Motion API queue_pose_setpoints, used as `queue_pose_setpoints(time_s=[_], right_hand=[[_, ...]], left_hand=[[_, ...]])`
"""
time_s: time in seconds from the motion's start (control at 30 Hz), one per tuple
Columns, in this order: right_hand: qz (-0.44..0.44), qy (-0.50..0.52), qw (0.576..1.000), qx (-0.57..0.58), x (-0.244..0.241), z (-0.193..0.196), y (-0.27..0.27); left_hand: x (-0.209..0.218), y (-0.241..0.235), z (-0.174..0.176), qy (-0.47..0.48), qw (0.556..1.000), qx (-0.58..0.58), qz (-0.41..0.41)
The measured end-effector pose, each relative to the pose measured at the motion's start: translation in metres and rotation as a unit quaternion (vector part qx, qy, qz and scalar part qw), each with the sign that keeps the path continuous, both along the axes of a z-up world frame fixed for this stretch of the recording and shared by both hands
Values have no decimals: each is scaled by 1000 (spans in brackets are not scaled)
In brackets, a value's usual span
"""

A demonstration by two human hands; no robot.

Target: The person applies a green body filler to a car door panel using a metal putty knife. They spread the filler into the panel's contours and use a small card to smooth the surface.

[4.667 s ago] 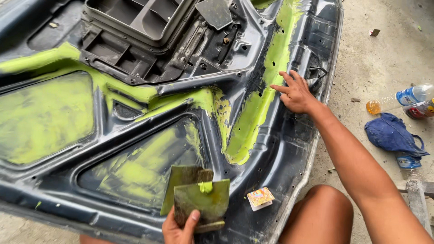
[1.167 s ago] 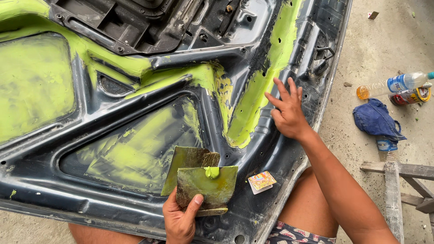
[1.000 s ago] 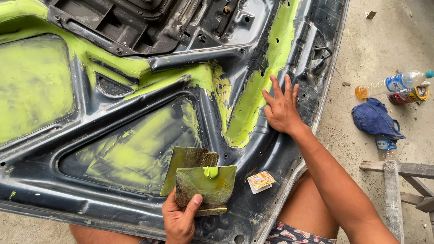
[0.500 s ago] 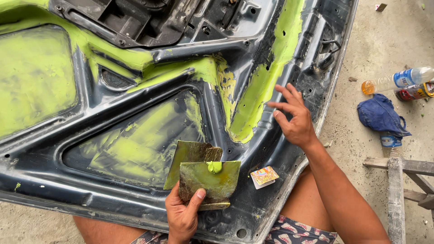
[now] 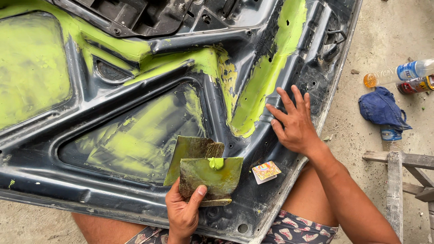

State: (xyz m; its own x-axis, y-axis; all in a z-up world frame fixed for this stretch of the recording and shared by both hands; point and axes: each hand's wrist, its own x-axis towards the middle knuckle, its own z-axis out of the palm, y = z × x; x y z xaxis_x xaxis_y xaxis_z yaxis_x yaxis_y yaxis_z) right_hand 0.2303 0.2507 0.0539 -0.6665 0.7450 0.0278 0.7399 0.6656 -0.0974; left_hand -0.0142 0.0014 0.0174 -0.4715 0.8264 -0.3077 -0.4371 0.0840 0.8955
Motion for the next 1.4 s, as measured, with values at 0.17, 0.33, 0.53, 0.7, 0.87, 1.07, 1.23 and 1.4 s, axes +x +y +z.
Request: queue_pose_setpoints(time_s=[0.17,0.33,0.53,0.7,0.87,1.07,1.23,1.4], right_hand=[[-9,-6,1000,-5,12,5,26],[34,-36,998,-44,12,1,47],[66,-76,994,-40,5,-5,55],[81,-91,992,-27,9,-12,57],[80,-94,991,-51,7,-8,61],[66,-81,988,-111,6,-5,65],[63,-68,987,-135,11,-11,68],[33,-45,981,-188,11,-11,70]], left_hand=[[-1,2,7,-18,1000,-1,2],[0,2,4,-35,999,1,3],[0,2,6,-30,1000,2,0],[-1,4,8,-22,1000,13,-8],[-1,3,5,-5,1000,7,-12],[-2,5,8,2,1000,11,-15],[-3,6,10,-1,1000,13,-18],[-2,8,13,-3,1000,17,-15]])
